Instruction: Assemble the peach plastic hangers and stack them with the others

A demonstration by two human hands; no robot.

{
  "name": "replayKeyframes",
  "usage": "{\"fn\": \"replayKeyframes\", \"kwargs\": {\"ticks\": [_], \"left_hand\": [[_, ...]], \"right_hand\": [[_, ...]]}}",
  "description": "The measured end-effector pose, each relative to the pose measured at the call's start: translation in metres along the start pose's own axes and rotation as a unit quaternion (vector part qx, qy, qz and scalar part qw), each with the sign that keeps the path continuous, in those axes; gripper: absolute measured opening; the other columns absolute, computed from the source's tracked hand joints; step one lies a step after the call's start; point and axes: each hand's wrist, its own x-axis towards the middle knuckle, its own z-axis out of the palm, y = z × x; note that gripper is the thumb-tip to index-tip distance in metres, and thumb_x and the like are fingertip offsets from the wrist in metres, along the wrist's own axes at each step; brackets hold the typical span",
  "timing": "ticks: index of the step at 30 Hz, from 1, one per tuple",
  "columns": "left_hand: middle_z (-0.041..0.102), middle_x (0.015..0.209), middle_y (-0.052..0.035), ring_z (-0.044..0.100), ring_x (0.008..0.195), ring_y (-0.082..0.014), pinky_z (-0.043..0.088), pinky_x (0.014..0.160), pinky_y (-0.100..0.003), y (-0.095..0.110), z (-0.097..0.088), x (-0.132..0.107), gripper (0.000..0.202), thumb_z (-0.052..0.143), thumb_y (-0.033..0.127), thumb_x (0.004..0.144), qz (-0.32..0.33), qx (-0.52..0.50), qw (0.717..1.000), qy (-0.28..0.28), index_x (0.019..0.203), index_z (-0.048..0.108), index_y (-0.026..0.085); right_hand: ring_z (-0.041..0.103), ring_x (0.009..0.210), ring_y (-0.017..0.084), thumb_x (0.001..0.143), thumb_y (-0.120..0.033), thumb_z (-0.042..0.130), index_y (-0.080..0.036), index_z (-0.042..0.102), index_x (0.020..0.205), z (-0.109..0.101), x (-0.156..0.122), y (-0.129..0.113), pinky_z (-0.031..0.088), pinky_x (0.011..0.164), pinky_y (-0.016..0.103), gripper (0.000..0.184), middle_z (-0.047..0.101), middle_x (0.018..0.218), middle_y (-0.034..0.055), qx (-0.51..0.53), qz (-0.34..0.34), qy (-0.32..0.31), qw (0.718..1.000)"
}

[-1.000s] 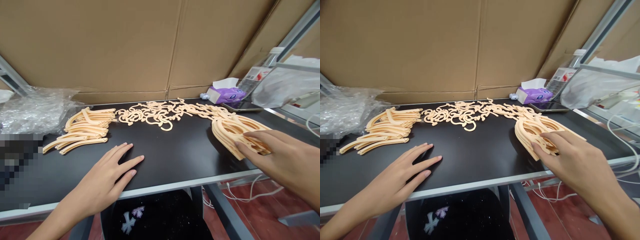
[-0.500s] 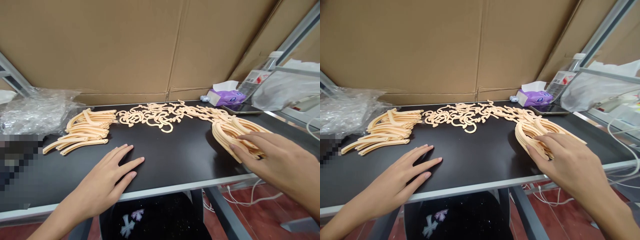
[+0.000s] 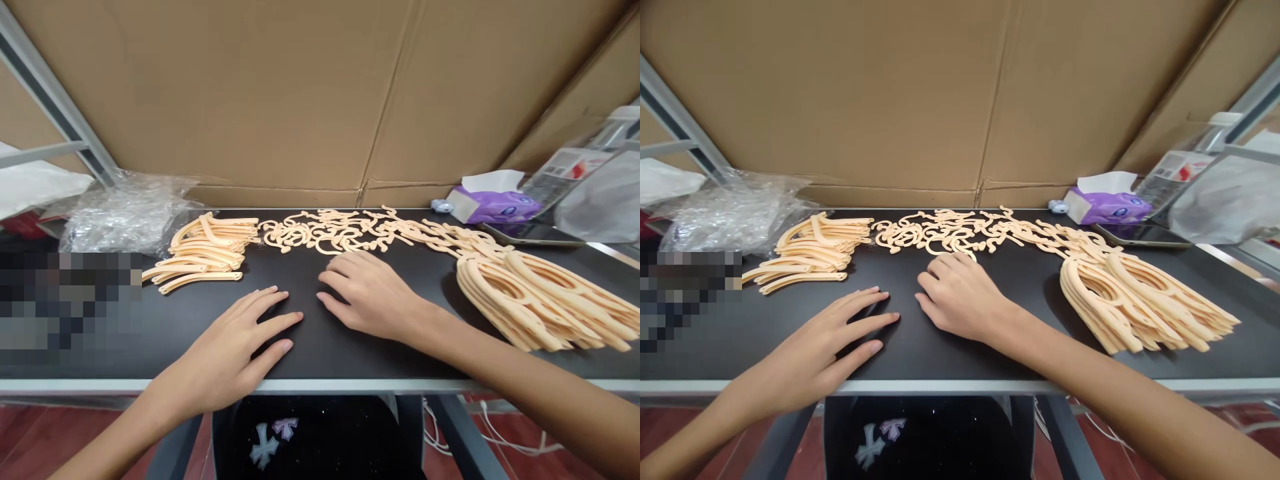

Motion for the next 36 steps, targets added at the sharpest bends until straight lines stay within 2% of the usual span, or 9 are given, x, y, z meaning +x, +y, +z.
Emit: {"fn": "replayKeyframes", "kwargs": {"ticks": [4, 7, 11, 15, 20, 24, 28, 33, 36], "left_hand": [[0.058, 0.142, -0.0114, 0.057, 0.129, -0.0288, 0.05, 0.11, -0.048, -0.013, -0.002, -0.003, 0.037, 0.049, 0.035, 0.101, -0.049, 0.019, 0.996, 0.071, 0.131, 0.066, 0.023], [0.063, 0.134, -0.0134, 0.058, 0.123, -0.0334, 0.048, 0.107, -0.055, -0.032, -0.01, -0.006, 0.037, 0.049, 0.036, 0.099, -0.098, 0.11, 0.981, 0.124, 0.129, 0.065, 0.02], [0.066, 0.127, -0.0103, 0.056, 0.124, -0.0364, 0.045, 0.108, -0.06, -0.048, -0.02, -0.01, 0.038, 0.042, 0.035, 0.1, -0.127, 0.2, 0.966, 0.107, 0.127, 0.064, 0.02], [0.063, 0.13, -0.0074, 0.05, 0.129, -0.0398, 0.043, 0.108, -0.062, -0.046, -0.02, -0.008, 0.039, 0.038, 0.034, 0.1, -0.126, 0.22, 0.963, 0.087, 0.126, 0.065, 0.023], [0.063, 0.132, -0.0114, 0.049, 0.125, -0.0403, 0.042, 0.103, -0.066, -0.032, -0.015, 0.001, 0.038, 0.044, 0.032, 0.098, -0.085, 0.152, 0.982, 0.075, 0.128, 0.066, 0.025], [0.062, 0.134, -0.0093, 0.046, 0.132, -0.0333, 0.041, 0.111, -0.058, -0.015, -0.015, 0.015, 0.039, 0.045, 0.024, 0.099, -0.024, 0.083, 0.996, 0.039, 0.133, 0.062, 0.026], [0.059, 0.139, -0.0098, 0.047, 0.134, -0.029, 0.043, 0.112, -0.051, -0.005, -0.014, 0.043, 0.039, 0.04, 0.019, 0.101, 0.051, 0.04, 0.998, -0.007, 0.135, 0.06, 0.023], [0.058, 0.138, -0.0121, 0.054, 0.125, -0.0253, 0.044, 0.109, -0.044, -0.015, -0.01, 0.083, 0.037, 0.042, 0.022, 0.103, 0.109, -0.006, 0.994, 0.001, 0.136, 0.058, 0.02], [0.062, 0.128, -0.0116, 0.058, 0.118, -0.025, 0.047, 0.103, -0.042, -0.027, -0.005, 0.092, 0.036, 0.049, 0.031, 0.102, 0.103, -0.04, 0.994, -0.001, 0.133, 0.06, 0.018]], "right_hand": [[0.063, 0.106, 0.028, 0.1, -0.027, 0.05, -0.012, 0.073, 0.101, 0.018, 0.007, 0.01, 0.046, 0.095, 0.043, 0.028, 0.073, 0.107, 0.0147, 0.015, -0.015, 0.035, 0.999], [0.061, 0.106, 0.028, 0.1, -0.022, 0.047, -0.013, 0.073, 0.102, 0.021, 0.0, 0.025, 0.045, 0.093, 0.042, 0.028, 0.073, 0.106, 0.0144, 0.002, 0.025, 0.058, 0.998], [0.058, 0.105, 0.029, 0.098, -0.016, 0.045, -0.011, 0.072, 0.103, 0.019, -0.003, 0.042, 0.043, 0.093, 0.043, 0.028, 0.072, 0.106, 0.0159, -0.033, 0.094, 0.032, 0.994], [0.054, 0.111, 0.03, 0.099, -0.018, 0.043, -0.012, 0.073, 0.102, 0.017, 0.0, 0.044, 0.038, 0.098, 0.045, 0.03, 0.071, 0.11, 0.0155, -0.046, 0.124, -0.003, 0.991], [0.054, 0.115, 0.029, 0.097, -0.018, 0.047, -0.016, 0.075, 0.091, 0.012, 0.0, 0.041, 0.036, 0.1, 0.047, 0.029, 0.07, 0.116, 0.0141, 0.0, 0.135, 0.003, 0.991], [0.054, 0.116, 0.029, 0.099, -0.023, 0.047, -0.016, 0.076, 0.093, 0.011, 0.0, 0.04, 0.036, 0.1, 0.047, 0.031, 0.069, 0.118, 0.0139, 0.035, 0.142, 0.01, 0.989], [0.052, 0.12, 0.03, 0.1, -0.026, 0.05, -0.014, 0.075, 0.096, 0.013, 0.001, 0.038, 0.035, 0.102, 0.048, 0.028, 0.068, 0.118, 0.0143, 0.052, 0.148, -0.012, 0.988], [0.055, 0.116, 0.029, 0.097, -0.025, 0.058, -0.013, 0.07, 0.094, 0.017, 0.0, 0.037, 0.037, 0.1, 0.046, 0.017, 0.068, 0.115, 0.0143, 0.087, 0.146, 0.017, 0.985], [0.058, 0.105, 0.027, 0.093, -0.021, 0.063, -0.014, 0.066, 0.095, 0.02, -0.001, 0.039, 0.038, 0.096, 0.044, 0.008, 0.069, 0.102, 0.0108, 0.112, 0.143, 0.052, 0.982]]}}
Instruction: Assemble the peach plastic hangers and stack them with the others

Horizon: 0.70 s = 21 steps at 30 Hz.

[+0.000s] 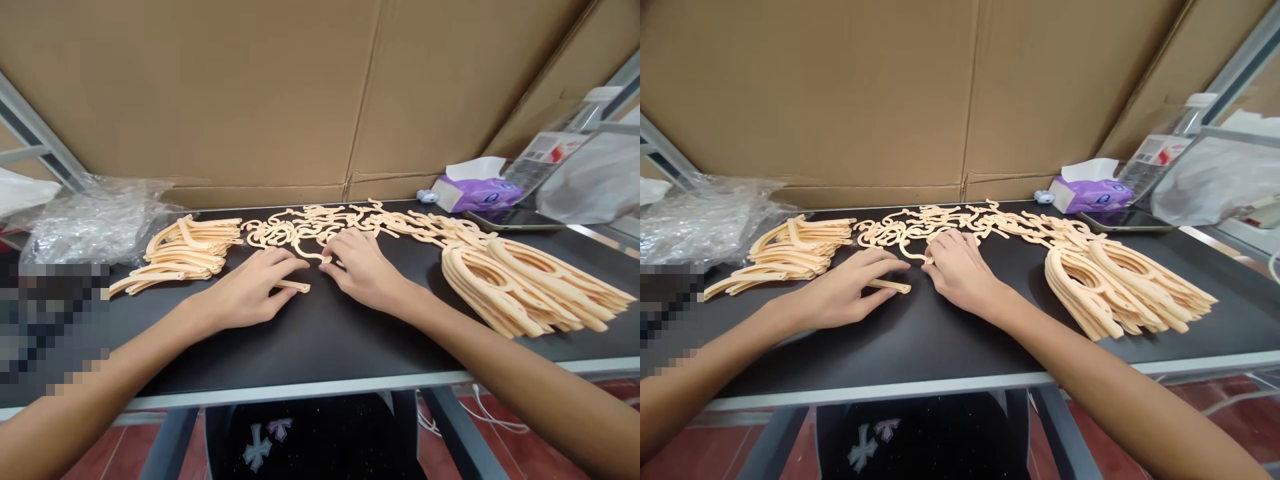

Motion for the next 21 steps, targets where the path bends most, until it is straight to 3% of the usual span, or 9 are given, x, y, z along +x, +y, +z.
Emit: {"fn": "replayKeyframes", "kwargs": {"ticks": [5, 9, 13, 16, 18, 21], "left_hand": [[0.068, 0.102, -0.0073, 0.062, 0.096, -0.0203, 0.05, 0.087, -0.034, -0.01, 0.005, -0.007, 0.028, 0.049, 0.03, 0.102, -0.007, -0.028, 0.999, 0.022, 0.111, 0.072, 0.018], [0.069, 0.098, -0.0073, 0.064, 0.089, -0.0201, 0.051, 0.077, -0.031, -0.008, 0.005, -0.007, 0.029, 0.058, 0.039, 0.097, -0.035, -0.046, 0.995, 0.077, 0.108, 0.071, 0.015], [0.073, 0.103, -0.0058, 0.068, 0.09, -0.019, 0.053, 0.079, -0.028, -0.002, 0.008, -0.005, 0.035, 0.064, 0.043, 0.093, -0.071, -0.112, 0.981, 0.141, 0.117, 0.068, 0.018], [0.075, 0.101, -0.0044, 0.07, 0.088, -0.0173, 0.054, 0.078, -0.026, 0.003, 0.008, -0.004, 0.028, 0.063, 0.04, 0.094, -0.099, -0.194, 0.961, 0.17, 0.109, 0.072, 0.018], [0.076, 0.098, -0.0039, 0.07, 0.087, -0.0168, 0.055, 0.078, -0.025, 0.005, 0.006, -0.002, 0.024, 0.063, 0.038, 0.094, -0.117, -0.268, 0.94, 0.175, 0.101, 0.074, 0.018], [0.075, 0.094, -0.0038, 0.069, 0.086, -0.0166, 0.055, 0.08, -0.026, 0.001, 0.0, 0.001, 0.019, 0.067, 0.035, 0.09, -0.149, -0.33, 0.907, 0.216, 0.092, 0.073, 0.017]], "right_hand": [[0.06, 0.085, 0.02, 0.09, -0.013, 0.061, -0.018, 0.061, 0.088, 0.002, 0.002, 0.002, 0.042, 0.084, 0.038, 0.005, 0.07, 0.087, 0.0048, 0.067, -0.026, 0.096, 0.993], [0.061, 0.078, 0.017, 0.087, -0.014, 0.063, -0.019, 0.061, 0.084, -0.001, 0.001, -0.008, 0.046, 0.076, 0.031, 0.006, 0.068, 0.081, 0.002, 0.171, -0.04, 0.14, 0.974], [0.066, 0.079, 0.014, 0.087, -0.02, 0.067, -0.018, 0.067, 0.091, -0.001, -0.003, -0.023, 0.051, 0.076, 0.029, 0.004, 0.072, 0.086, 0.0018, 0.324, 0.016, 0.077, 0.943], [0.07, 0.081, 0.014, 0.09, -0.026, 0.066, -0.018, 0.068, 0.095, 0.002, -0.006, -0.032, 0.055, 0.077, 0.029, 0.009, 0.075, 0.088, 0.0017, 0.392, 0.04, 0.024, 0.919], [0.072, 0.087, 0.015, 0.091, -0.025, 0.064, -0.018, 0.067, 0.104, 0.005, -0.008, -0.034, 0.056, 0.082, 0.03, 0.015, 0.076, 0.095, 0.0028, 0.388, 0.033, 0.021, 0.921], [0.07, 0.101, 0.019, 0.09, -0.022, 0.066, -0.015, 0.056, 0.133, 0.008, -0.011, -0.035, 0.055, 0.092, 0.036, 0.045, 0.075, 0.11, 0.0075, 0.31, -0.009, 0.026, 0.95]]}}
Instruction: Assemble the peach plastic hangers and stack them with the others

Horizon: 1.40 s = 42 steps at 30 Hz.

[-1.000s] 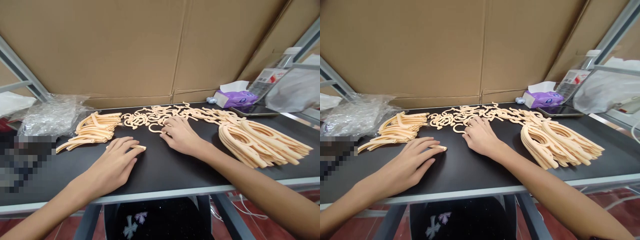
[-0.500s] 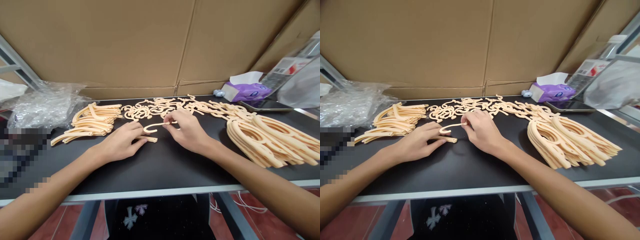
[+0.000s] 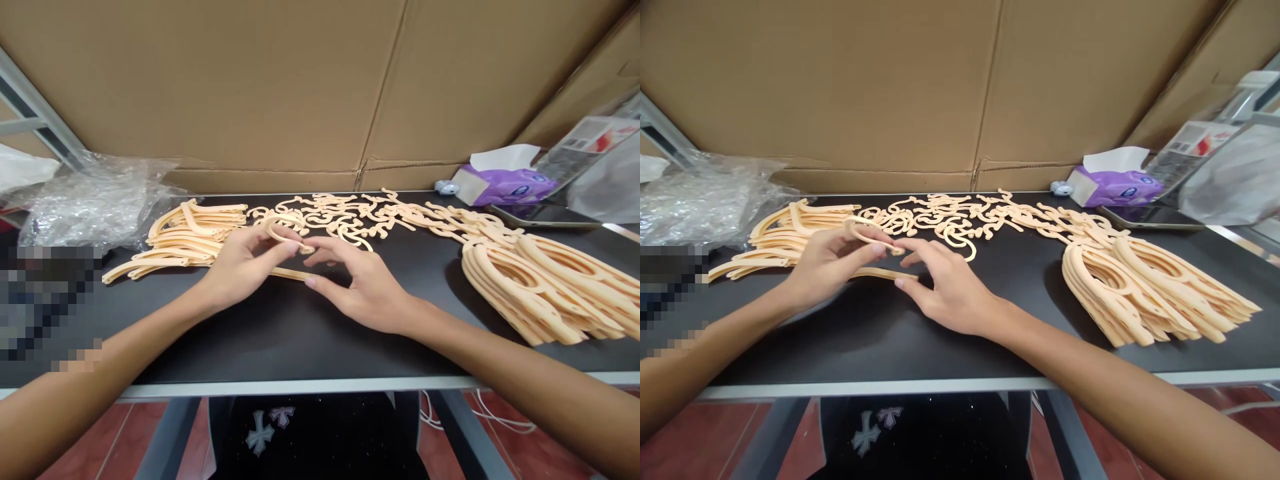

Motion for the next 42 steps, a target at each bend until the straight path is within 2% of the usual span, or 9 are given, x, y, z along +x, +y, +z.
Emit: {"fn": "replayKeyframes", "kwargs": {"ticks": [2, 8, 16, 20, 25, 32, 36, 39, 42], "left_hand": [[0.074, 0.09, -0.0041, 0.068, 0.084, -0.0166, 0.054, 0.078, -0.026, -0.002, -0.006, 0.005, 0.018, 0.069, 0.034, 0.087, -0.013, -0.013, 0.999, 0.05, 0.085, 0.071, 0.016], [0.069, 0.076, -0.0019, 0.062, 0.073, -0.0147, 0.051, 0.07, -0.025, -0.009, -0.016, 0.013, 0.02, 0.07, 0.034, 0.084, -0.04, 0.007, 0.993, 0.107, 0.075, 0.067, 0.016], [0.067, 0.079, -0.0013, 0.061, 0.076, -0.0153, 0.049, 0.074, -0.027, -0.012, -0.016, 0.013, 0.021, 0.067, 0.037, 0.086, -0.046, 0.011, 0.996, 0.072, 0.078, 0.065, 0.017], [0.067, 0.083, -0.0019, 0.062, 0.08, -0.0157, 0.05, 0.076, -0.028, -0.014, -0.017, 0.013, 0.023, 0.066, 0.04, 0.087, -0.053, 0.014, 0.998, 0.041, 0.083, 0.066, 0.017], [0.07, 0.087, -0.0049, 0.068, 0.076, -0.0168, 0.058, 0.076, -0.033, -0.012, -0.01, 0.01, 0.026, 0.07, 0.041, 0.086, -0.079, -0.074, 0.994, -0.025, 0.083, 0.063, 0.016], [0.073, 0.08, -0.0063, 0.072, 0.069, -0.0179, 0.063, 0.072, -0.034, -0.01, 0.001, 0.004, 0.032, 0.079, 0.042, 0.081, -0.168, -0.188, 0.965, -0.075, 0.083, 0.066, 0.013], [0.071, 0.081, -0.0039, 0.073, 0.071, -0.0176, 0.063, 0.073, -0.033, -0.007, 0.005, 0.0, 0.028, 0.079, 0.039, 0.082, -0.163, -0.244, 0.953, -0.08, 0.085, 0.067, 0.015], [0.071, 0.081, -0.0035, 0.071, 0.074, -0.0162, 0.061, 0.075, -0.031, -0.003, 0.005, -0.001, 0.023, 0.076, 0.037, 0.085, -0.13, -0.221, 0.961, -0.104, 0.085, 0.068, 0.015], [0.071, 0.078, -0.0037, 0.067, 0.073, -0.0142, 0.058, 0.073, -0.028, 0.002, 0.002, -0.001, 0.02, 0.071, 0.035, 0.088, -0.085, -0.138, 0.976, -0.149, 0.085, 0.071, 0.015]], "right_hand": [[0.066, 0.109, 0.021, 0.09, -0.024, 0.066, -0.011, 0.049, 0.143, 0.001, -0.002, 0.001, 0.054, 0.096, 0.039, 0.057, 0.072, 0.118, 0.0121, -0.06, -0.031, -0.029, 0.997], [0.06, 0.112, 0.027, 0.097, -0.023, 0.057, -0.012, 0.071, 0.114, 0.0, 0.0, 0.005, 0.05, 0.099, 0.045, 0.025, 0.073, 0.113, 0.012, -0.177, -0.105, -0.112, 0.972], [0.071, 0.088, 0.023, 0.096, -0.013, 0.051, -0.014, 0.073, 0.105, -0.009, 0.003, 0.016, 0.053, 0.084, 0.041, 0.024, 0.077, 0.097, 0.0098, -0.223, -0.081, 0.012, 0.971], [0.072, 0.084, 0.019, 0.092, -0.013, 0.057, -0.015, 0.073, 0.1, -0.016, 0.01, 0.014, 0.056, 0.08, 0.033, 0.019, 0.078, 0.096, 0.008, -0.149, -0.042, 0.128, 0.98], [0.069, 0.072, 0.015, 0.087, -0.021, 0.065, -0.017, 0.072, 0.095, -0.024, 0.016, 0.01, 0.056, 0.069, 0.029, 0.012, 0.074, 0.085, 0.0029, 0.038, 0.107, 0.159, 0.981], [0.069, 0.059, 0.013, 0.079, -0.04, 0.078, -0.015, 0.069, 0.088, -0.023, 0.021, 0.006, 0.055, 0.064, 0.027, 0.028, 0.07, 0.077, 0.0011, 0.304, 0.218, 0.127, 0.919], [0.072, 0.063, 0.013, 0.07, -0.037, 0.087, -0.015, 0.07, 0.092, -0.017, 0.018, -0.002, 0.056, 0.07, 0.025, 0.035, 0.072, 0.071, -0.0004, 0.421, 0.232, 0.083, 0.873], [0.072, 0.064, 0.014, 0.069, -0.034, 0.088, -0.015, 0.07, 0.09, -0.011, 0.015, -0.007, 0.057, 0.068, 0.026, 0.034, 0.072, 0.071, 0.0002, 0.403, 0.23, 0.042, 0.885], [0.069, 0.053, 0.013, 0.073, -0.036, 0.084, -0.013, 0.07, 0.085, -0.007, 0.013, -0.011, 0.052, 0.051, 0.023, 0.029, 0.072, 0.069, 0.0026, 0.343, 0.256, -0.019, 0.904]]}}
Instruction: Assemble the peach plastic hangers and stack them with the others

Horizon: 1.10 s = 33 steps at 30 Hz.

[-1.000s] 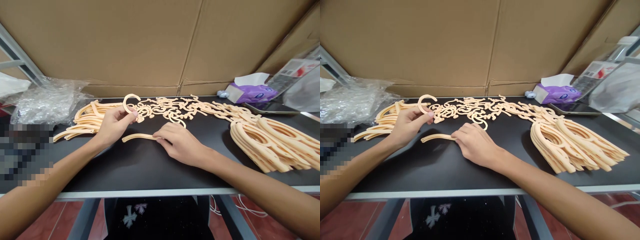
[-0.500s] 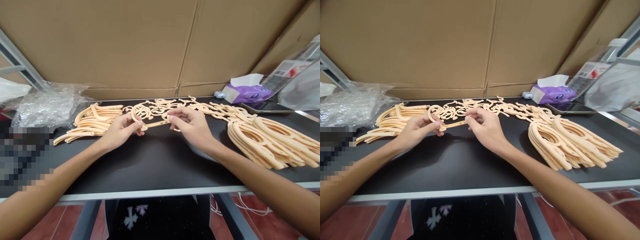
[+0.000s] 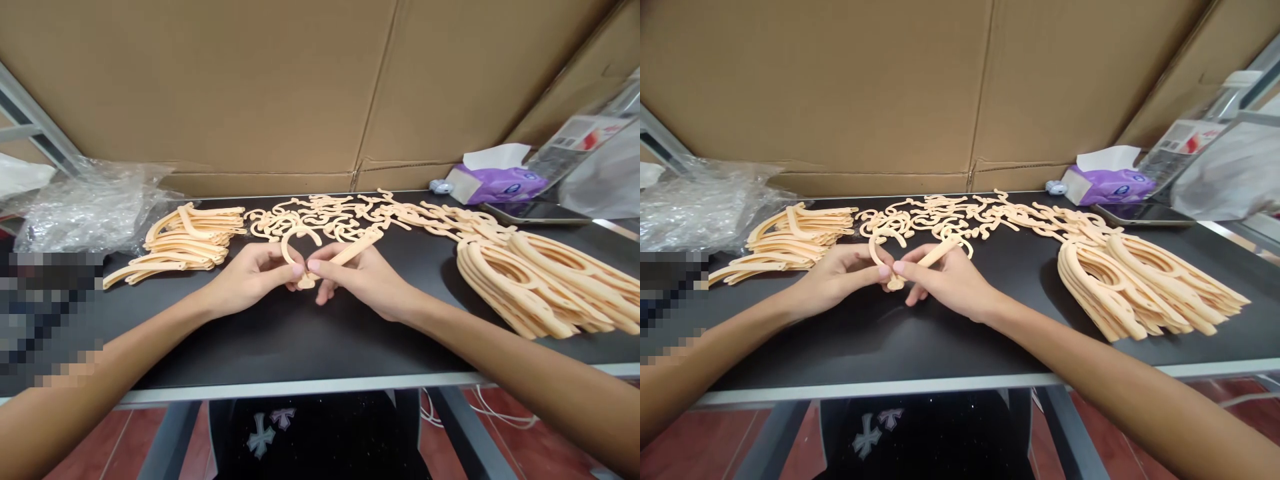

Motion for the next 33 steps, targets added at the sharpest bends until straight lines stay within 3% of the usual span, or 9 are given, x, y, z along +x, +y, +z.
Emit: {"fn": "replayKeyframes", "kwargs": {"ticks": [4, 6, 9, 14, 20, 26, 33], "left_hand": [[0.074, 0.091, -0.0061, 0.068, 0.084, -0.0168, 0.056, 0.078, -0.029, 0.003, -0.005, 0.001, 0.02, 0.071, 0.036, 0.087, 0.028, 0.082, 0.996, 0.034, 0.085, 0.074, 0.016], [0.075, 0.093, -0.0068, 0.069, 0.085, -0.0181, 0.056, 0.078, -0.029, 0.001, -0.008, 0.002, 0.021, 0.073, 0.037, 0.085, 0.029, 0.103, 0.993, 0.053, 0.083, 0.075, 0.017], [0.078, 0.088, -0.0053, 0.07, 0.079, -0.0175, 0.056, 0.074, -0.027, -0.003, -0.011, 0.002, 0.019, 0.074, 0.036, 0.084, 0.017, 0.124, 0.991, 0.041, 0.081, 0.077, 0.018], [0.081, 0.091, -0.0028, 0.074, 0.082, -0.02, 0.057, 0.075, -0.027, -0.006, -0.011, 0.002, 0.016, 0.075, 0.037, 0.082, 0.008, 0.176, 0.984, 0.038, 0.08, 0.081, 0.022], [0.08, 0.088, -0.0007, 0.072, 0.073, -0.0165, 0.053, 0.068, -0.024, -0.007, -0.013, 0.0, 0.017, 0.07, 0.035, 0.087, 0.078, 0.247, 0.966, -0.002, 0.095, 0.082, 0.027], [0.081, 0.091, -0.0023, 0.073, 0.078, -0.0182, 0.056, 0.073, -0.027, -0.011, -0.014, 0.0, 0.017, 0.069, 0.038, 0.089, 0.104, 0.27, 0.957, -0.005, 0.093, 0.082, 0.028], [0.081, 0.09, -0.0015, 0.075, 0.08, -0.0183, 0.057, 0.074, -0.026, -0.011, -0.015, 0.0, 0.013, 0.07, 0.033, 0.088, 0.149, 0.276, 0.949, -0.012, 0.09, 0.082, 0.03]], "right_hand": [[0.065, 0.045, 0.014, 0.074, -0.028, 0.076, -0.012, 0.068, 0.076, -0.002, 0.0, -0.004, 0.04, 0.035, 0.018, 0.018, 0.067, 0.06, 0.003, -0.012, 0.044, 0.051, 0.998], [0.065, 0.047, 0.015, 0.071, -0.022, 0.074, -0.012, 0.069, 0.075, -0.007, 0.001, -0.006, 0.041, 0.034, 0.018, 0.012, 0.066, 0.058, 0.0032, -0.019, 0.039, 0.093, 0.995], [0.065, 0.051, 0.013, 0.066, -0.016, 0.072, -0.012, 0.071, 0.072, -0.015, 0.004, -0.007, 0.044, 0.035, 0.017, 0.008, 0.067, 0.062, 0.0035, -0.051, 0.024, 0.12, 0.991], [0.06, 0.047, 0.012, 0.067, -0.014, 0.068, -0.012, 0.075, 0.073, -0.022, 0.007, -0.003, 0.048, 0.037, 0.019, 0.009, 0.066, 0.058, 0.0031, -0.137, 0.012, 0.109, 0.985], [0.064, 0.052, 0.013, 0.067, -0.015, 0.074, -0.011, 0.076, 0.078, -0.025, 0.007, -0.001, 0.053, 0.041, 0.02, 0.012, 0.069, 0.062, 0.0035, -0.157, -0.013, 0.06, 0.986], [0.068, 0.055, 0.015, 0.071, -0.018, 0.075, -0.011, 0.076, 0.08, -0.025, 0.006, 0.001, 0.058, 0.046, 0.023, 0.012, 0.071, 0.065, 0.0053, -0.16, -0.011, 0.049, 0.986], [0.067, 0.055, 0.014, 0.076, -0.016, 0.067, -0.014, 0.078, 0.084, -0.024, 0.001, -0.002, 0.053, 0.053, 0.025, 0.014, 0.074, 0.068, 0.0038, -0.261, -0.071, 0.036, 0.962]]}}
